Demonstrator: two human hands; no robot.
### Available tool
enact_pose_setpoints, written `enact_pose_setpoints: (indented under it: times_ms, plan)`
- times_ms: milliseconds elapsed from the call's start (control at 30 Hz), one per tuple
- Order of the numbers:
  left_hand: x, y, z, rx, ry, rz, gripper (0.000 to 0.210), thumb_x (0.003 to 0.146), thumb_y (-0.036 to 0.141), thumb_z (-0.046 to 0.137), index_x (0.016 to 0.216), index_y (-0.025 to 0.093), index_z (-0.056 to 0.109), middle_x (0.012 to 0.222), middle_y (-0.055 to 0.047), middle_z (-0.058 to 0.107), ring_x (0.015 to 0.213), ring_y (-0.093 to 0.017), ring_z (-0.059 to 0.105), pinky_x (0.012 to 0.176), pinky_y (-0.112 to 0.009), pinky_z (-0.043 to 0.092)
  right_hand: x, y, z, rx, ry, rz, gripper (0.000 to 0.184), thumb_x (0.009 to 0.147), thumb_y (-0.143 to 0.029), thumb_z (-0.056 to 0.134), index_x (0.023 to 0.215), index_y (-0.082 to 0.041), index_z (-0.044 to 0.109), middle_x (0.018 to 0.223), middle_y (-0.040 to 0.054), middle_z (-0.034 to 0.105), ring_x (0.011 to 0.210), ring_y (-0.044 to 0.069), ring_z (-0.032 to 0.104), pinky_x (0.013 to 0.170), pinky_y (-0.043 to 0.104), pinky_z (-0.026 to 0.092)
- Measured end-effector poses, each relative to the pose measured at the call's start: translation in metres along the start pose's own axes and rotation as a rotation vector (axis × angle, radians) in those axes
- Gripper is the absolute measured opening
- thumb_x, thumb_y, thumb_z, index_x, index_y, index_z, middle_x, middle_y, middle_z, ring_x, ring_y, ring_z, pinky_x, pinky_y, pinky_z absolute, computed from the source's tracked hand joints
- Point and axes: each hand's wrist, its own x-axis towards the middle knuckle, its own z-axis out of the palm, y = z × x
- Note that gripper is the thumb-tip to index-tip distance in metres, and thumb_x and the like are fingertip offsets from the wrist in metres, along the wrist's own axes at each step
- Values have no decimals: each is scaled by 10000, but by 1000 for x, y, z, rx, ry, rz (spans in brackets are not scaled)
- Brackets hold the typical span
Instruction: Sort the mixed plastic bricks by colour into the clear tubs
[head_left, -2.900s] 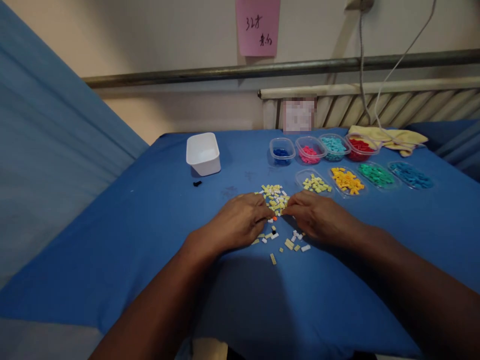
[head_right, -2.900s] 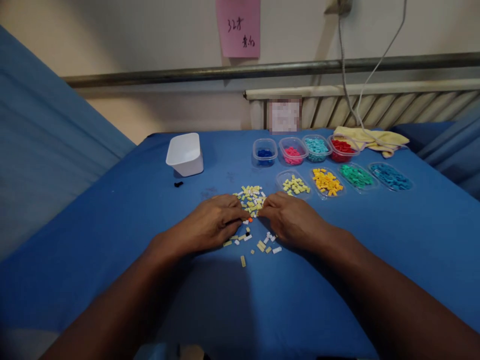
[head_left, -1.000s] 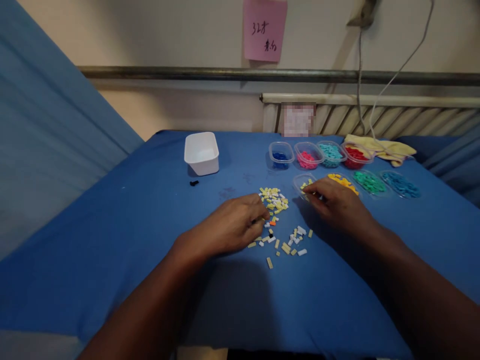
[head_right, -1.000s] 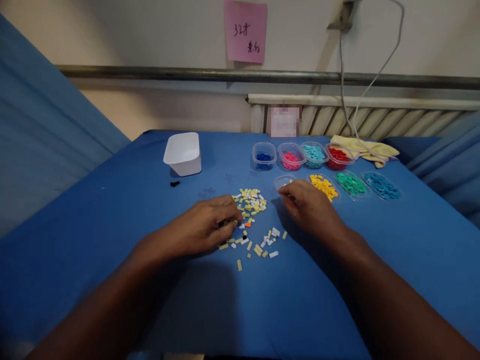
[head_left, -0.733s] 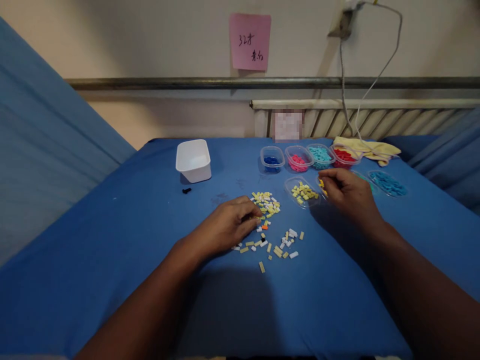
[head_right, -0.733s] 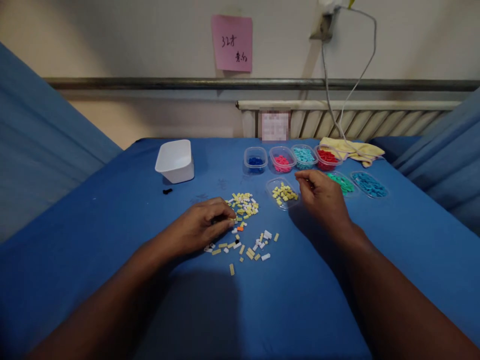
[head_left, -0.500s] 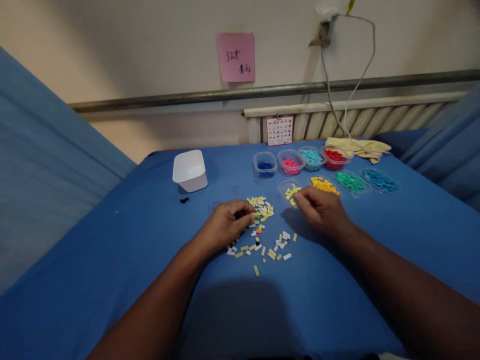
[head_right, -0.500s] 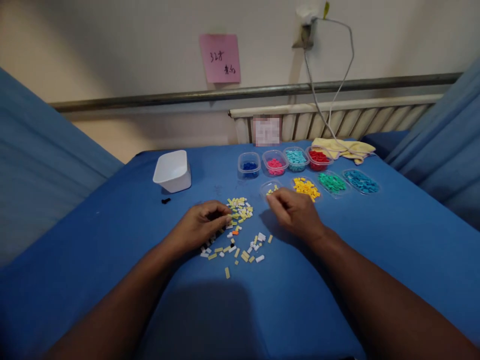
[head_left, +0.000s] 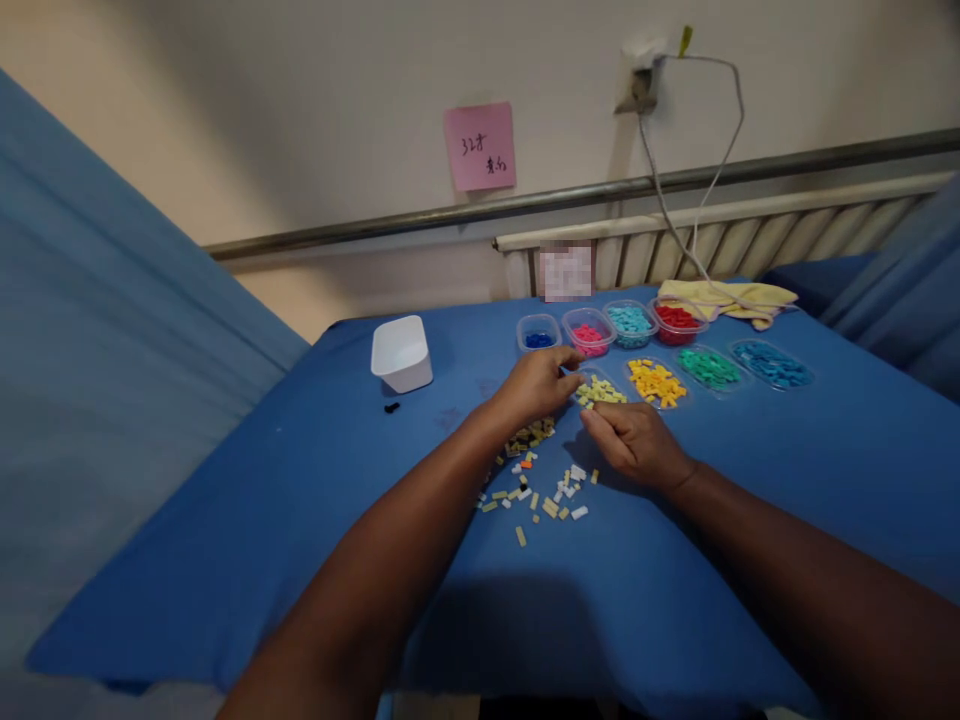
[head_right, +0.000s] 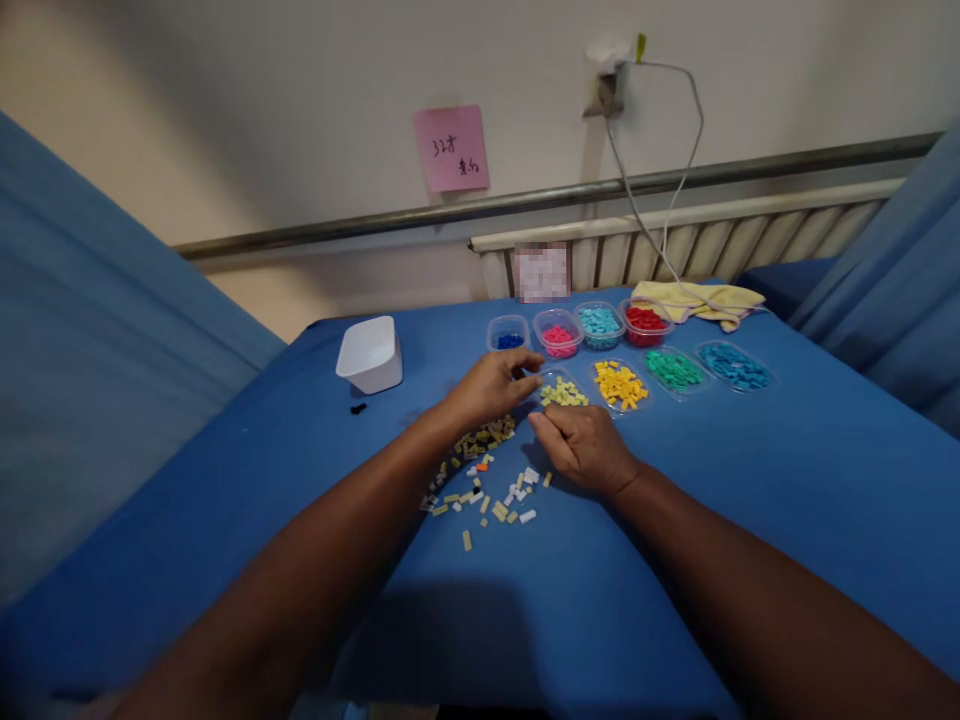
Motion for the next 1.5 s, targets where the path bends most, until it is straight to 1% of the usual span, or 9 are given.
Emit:
enact_pose_setpoints:
  times_ms: [100,233,400,767,900,1033,1133,1300,1500]
  plan:
    - [-28,-1,-23,87,21,27,236,997,222,698,1207,161,786,1206,-76,800,1045,-211,739,931,-327,547,0,1,1,18,-4,22,469,1106,-348,513,658,-247,417,588,-29,478,519,126,436,588,320,320]
    - [-90,-1,-52,231,-67,-15,162,1011,197,671,1075,187,819,1095,-64,792,989,-202,728,888,-320,531,-1,1,4,87,-137,23,297,1074,-336,578,803,-225,631,704,-7,661,626,141,598,644,294,399]
    - [-131,7,-46,280,-167,-59,217,1056,245,626,1106,213,835,1037,-59,777,948,-194,711,863,-311,518,-2,1,5,85,-278,0,186,1032,-297,611,906,-229,730,800,-3,760,697,154,664,683,292,432]
    - [-116,44,-21,508,-290,-274,180,924,193,614,970,232,784,1049,-55,781,892,-227,702,679,-316,414,-7,0,0,123,-342,20,199,1034,-313,617,919,-237,761,746,-11,768,657,153,675,654,293,421]
    - [-128,48,-25,530,-267,-267,142,881,163,604,900,215,735,980,-59,770,821,-223,680,649,-324,380,-5,-1,0,141,-328,20,203,1028,-308,621,890,-234,752,738,-13,759,645,145,658,653,288,420]
    - [-132,34,-41,415,-119,-359,188,924,177,615,1028,200,770,995,-53,787,822,-202,691,703,-309,457,-4,-1,-1,149,-315,43,197,1024,-306,628,892,-239,758,737,-20,759,652,143,660,657,284,414]
    - [-125,24,-46,393,-65,-290,289,953,171,621,1183,192,794,1101,-74,787,929,-205,716,829,-308,518,-3,0,0,138,-334,41,189,1023,-304,633,897,-245,762,739,-26,760,655,143,661,654,285,403]
    - [-111,24,-29,499,-227,-147,257,959,113,582,1054,193,807,1056,-80,754,945,-210,704,853,-300,525,-3,2,0,152,-351,44,192,1031,-301,623,915,-236,761,751,-22,764,665,141,664,661,285,411]
    - [-107,22,-28,612,-295,-142,222,981,140,551,1035,180,763,1072,-101,751,959,-244,702,830,-331,518,-3,2,-1,120,-359,38,189,1029,-306,625,919,-238,763,765,-15,767,679,147,665,667,292,415]
